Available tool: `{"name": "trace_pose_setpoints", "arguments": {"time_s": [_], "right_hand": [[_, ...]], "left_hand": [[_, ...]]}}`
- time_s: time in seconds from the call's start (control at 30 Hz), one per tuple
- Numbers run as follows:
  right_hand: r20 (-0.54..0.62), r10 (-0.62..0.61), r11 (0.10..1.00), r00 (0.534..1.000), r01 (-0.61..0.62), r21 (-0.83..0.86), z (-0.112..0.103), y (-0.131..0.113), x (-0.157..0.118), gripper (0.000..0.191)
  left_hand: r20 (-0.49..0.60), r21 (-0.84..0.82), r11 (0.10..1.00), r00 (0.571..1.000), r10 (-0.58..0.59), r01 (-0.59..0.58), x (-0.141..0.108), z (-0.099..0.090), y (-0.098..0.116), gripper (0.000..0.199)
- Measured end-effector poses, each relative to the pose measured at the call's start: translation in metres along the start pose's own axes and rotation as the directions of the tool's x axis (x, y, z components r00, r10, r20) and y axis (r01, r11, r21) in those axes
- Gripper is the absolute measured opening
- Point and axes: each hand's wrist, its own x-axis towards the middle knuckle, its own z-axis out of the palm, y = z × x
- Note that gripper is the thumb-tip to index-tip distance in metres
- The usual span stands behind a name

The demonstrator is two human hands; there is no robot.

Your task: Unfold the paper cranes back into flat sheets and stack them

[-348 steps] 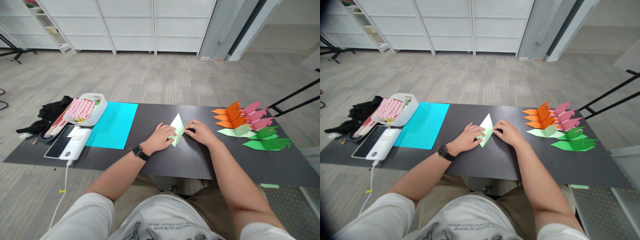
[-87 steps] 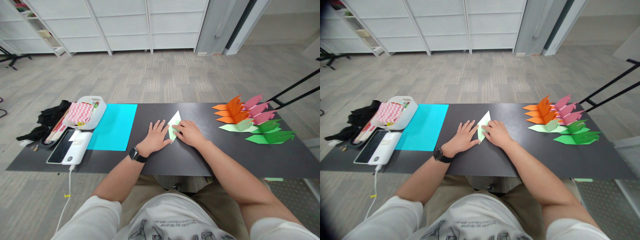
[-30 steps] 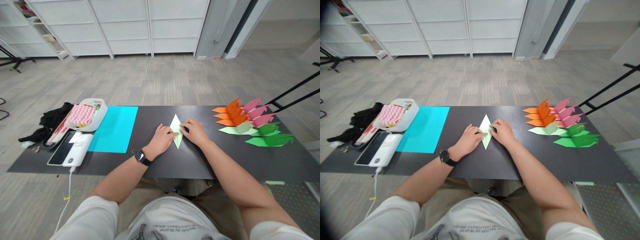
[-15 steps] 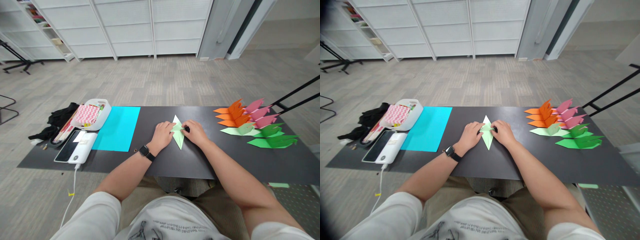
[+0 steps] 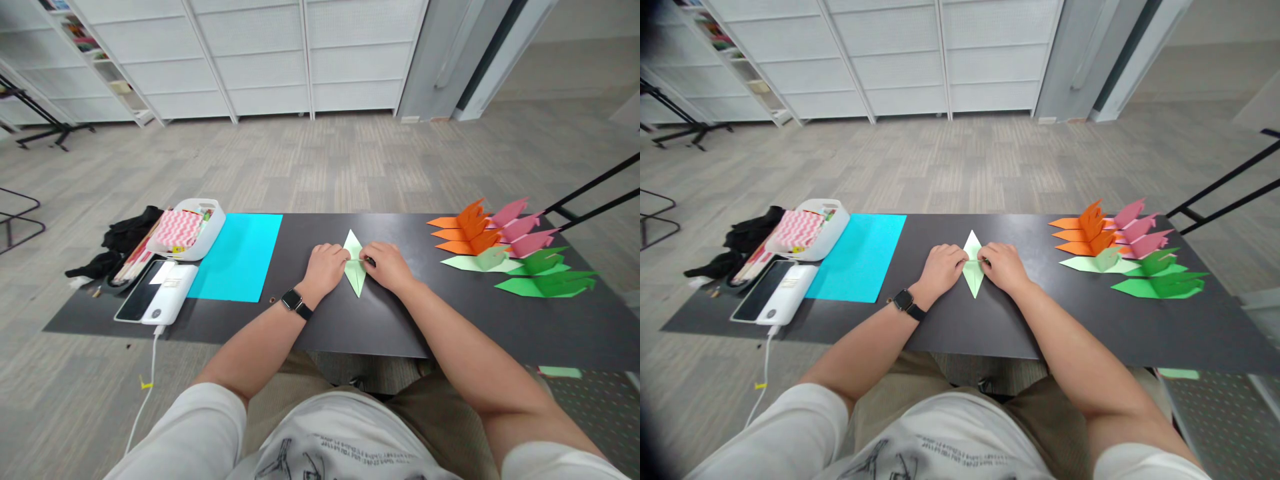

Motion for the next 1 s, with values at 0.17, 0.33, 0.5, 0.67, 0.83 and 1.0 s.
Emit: {"name": "trace_pose_setpoints", "arguments": {"time_s": [0.17, 0.33, 0.5, 0.67, 0.83, 1.0], "right_hand": [[0.053, -0.070, 0.997, 0.996, 0.070, 0.014, -0.006, 0.007, -0.006, 0.023], [0.074, -0.105, 0.994, 0.992, 0.105, 0.007, -0.010, 0.008, -0.011, 0.026], [0.095, -0.098, 0.995, 0.991, 0.098, 0.003, -0.010, 0.003, -0.010, 0.014], [0.109, -0.085, 0.996, 0.990, 0.088, -0.025, -0.006, 0.001, -0.009, 0.018], [0.122, -0.077, 0.995, 0.990, 0.083, -0.048, -0.005, -0.001, -0.009, 0.019], [0.110, -0.066, 0.996, 0.992, 0.073, -0.056, -0.006, 0.001, -0.009, 0.019]], "left_hand": [[0.033, 0.001, 0.999, 0.999, 0.039, -0.039, -0.006, -0.006, 0.000, 0.020], [0.027, -0.016, 0.998, 0.998, 0.058, -0.058, -0.014, -0.010, 0.002, 0.023], [0.006, 0.008, 0.999, 0.999, 0.047, -0.047, -0.016, -0.008, 0.007, 0.026], [0.010, 0.051, 0.998, 1.000, 0.028, -0.028, -0.013, -0.008, 0.013, 0.028], [0.052, 0.065, 0.997, 0.998, 0.033, -0.037, -0.015, -0.011, 0.018, 0.026], [0.057, 0.079, 0.996, 0.998, 0.041, -0.046, -0.017, -0.010, 0.020, 0.028]]}}
